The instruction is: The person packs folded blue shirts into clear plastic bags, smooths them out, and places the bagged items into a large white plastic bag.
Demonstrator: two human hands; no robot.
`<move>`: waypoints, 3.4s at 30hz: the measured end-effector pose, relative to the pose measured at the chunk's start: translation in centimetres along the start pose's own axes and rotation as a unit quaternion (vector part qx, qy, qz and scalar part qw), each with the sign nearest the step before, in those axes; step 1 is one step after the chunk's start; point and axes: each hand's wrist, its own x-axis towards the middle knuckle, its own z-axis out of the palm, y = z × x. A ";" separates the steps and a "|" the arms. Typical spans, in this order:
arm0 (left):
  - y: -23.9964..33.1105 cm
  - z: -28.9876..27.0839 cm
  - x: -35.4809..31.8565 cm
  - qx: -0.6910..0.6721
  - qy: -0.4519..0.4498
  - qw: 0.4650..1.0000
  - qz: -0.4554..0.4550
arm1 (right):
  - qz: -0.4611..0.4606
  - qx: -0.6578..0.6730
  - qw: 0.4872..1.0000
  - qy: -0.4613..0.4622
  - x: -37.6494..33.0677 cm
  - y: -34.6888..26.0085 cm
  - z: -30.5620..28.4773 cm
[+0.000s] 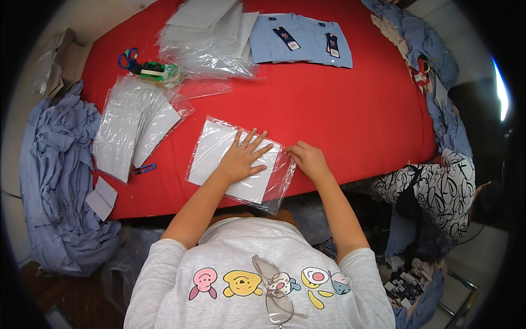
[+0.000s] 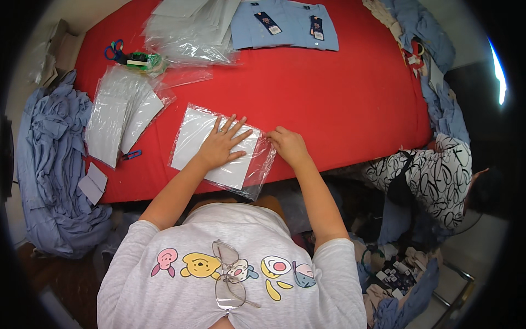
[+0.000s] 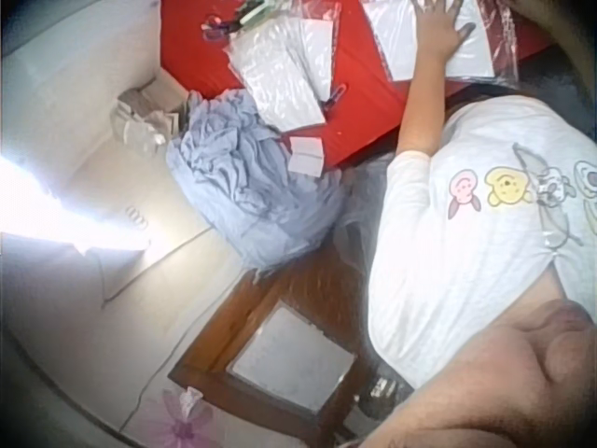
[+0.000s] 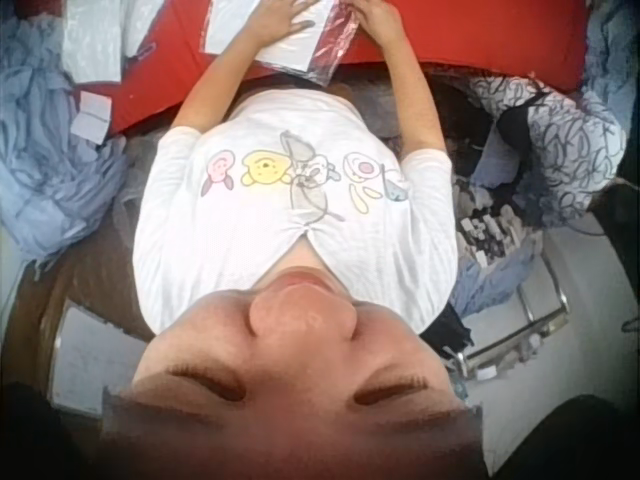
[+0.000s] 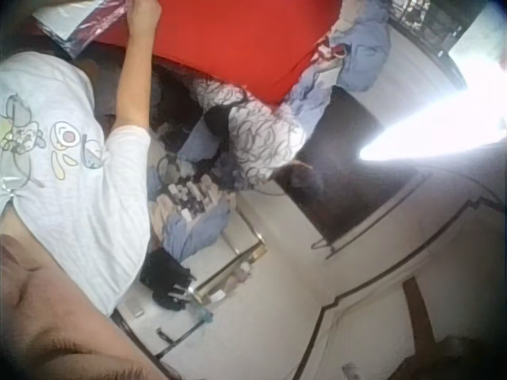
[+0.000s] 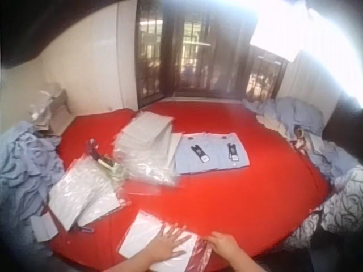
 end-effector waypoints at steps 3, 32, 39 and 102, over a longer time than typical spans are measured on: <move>-0.2 -0.4 0.0 0.003 -0.003 1.000 0.000 | 0.005 -0.037 0.997 -0.072 0.8 0.3 -0.6; -3.8 -2.5 -0.8 0.001 0.004 0.998 -0.057 | -0.077 0.018 0.992 -0.094 -4.4 -4.2 -5.4; -4.1 -2.7 -1.6 -0.001 0.006 0.995 -0.096 | 0.220 0.322 0.914 0.116 -2.1 -6.5 -3.5; -1.7 -4.6 -19.2 -0.018 0.275 0.831 -0.482 | 0.414 0.534 0.673 0.302 -3.5 -0.1 -7.6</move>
